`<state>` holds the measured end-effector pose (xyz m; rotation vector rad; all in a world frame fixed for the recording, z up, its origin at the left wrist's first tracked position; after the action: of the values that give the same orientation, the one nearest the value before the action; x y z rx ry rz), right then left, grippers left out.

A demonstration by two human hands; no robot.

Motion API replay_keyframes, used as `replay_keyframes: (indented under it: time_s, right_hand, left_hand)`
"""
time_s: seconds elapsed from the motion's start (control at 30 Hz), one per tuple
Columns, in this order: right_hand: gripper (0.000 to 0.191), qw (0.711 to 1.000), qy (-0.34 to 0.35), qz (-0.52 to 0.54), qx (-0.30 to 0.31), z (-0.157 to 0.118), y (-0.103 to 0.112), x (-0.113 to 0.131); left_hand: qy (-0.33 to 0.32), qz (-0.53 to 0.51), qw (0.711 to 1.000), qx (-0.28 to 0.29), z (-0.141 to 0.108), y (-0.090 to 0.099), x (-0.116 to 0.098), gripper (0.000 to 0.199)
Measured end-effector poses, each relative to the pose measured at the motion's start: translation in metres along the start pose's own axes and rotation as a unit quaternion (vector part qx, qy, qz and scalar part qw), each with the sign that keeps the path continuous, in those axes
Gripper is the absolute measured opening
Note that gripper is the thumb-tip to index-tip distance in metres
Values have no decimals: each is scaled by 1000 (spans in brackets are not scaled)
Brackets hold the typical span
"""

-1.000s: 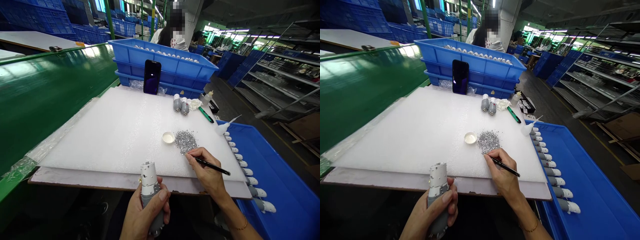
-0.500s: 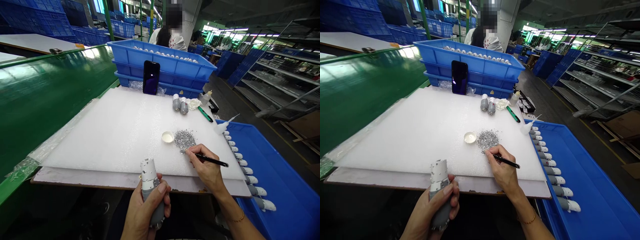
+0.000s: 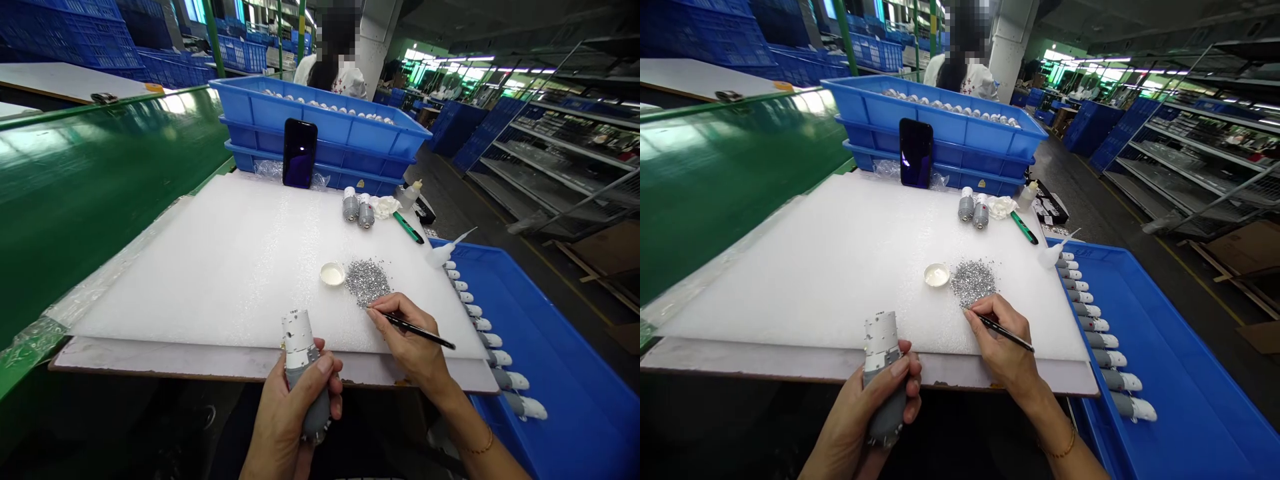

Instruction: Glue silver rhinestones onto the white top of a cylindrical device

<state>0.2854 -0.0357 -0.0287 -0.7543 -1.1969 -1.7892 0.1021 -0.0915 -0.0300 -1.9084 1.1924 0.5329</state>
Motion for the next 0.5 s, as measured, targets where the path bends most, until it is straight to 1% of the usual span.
replay_keyframes:
  time_s: [0.13,0.23,0.37,0.5]
  right_hand:
    - [9,1000,26,-10,8,-1,-4,2]
    - [9,999,32,-12,9,-1,-5,2]
    - [11,1000,21,-9,4,0,-3,2]
    - [13,1000,-7,-4,-1,2,-1,1]
  left_hand:
    - [4,6,1000,6,1,0,2,37]
    - [2,5,1000,1,0,-2,1,35]
    - [-10,-8,1000,-20,0,-4,-2,36]
    - [1,-6,1000,-19,0,-5,-3,38]
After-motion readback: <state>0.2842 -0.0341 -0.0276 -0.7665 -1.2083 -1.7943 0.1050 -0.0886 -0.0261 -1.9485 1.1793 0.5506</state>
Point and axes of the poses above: each hand's wrist, its own z-axis towards the middle knuckle, its own y-axis out of the back of the hand, x = y × z, the point moved 4 cm from there along z, towards the middle knuckle, and after that the axes turned 6 degrees about z, right-handed, at the moved point
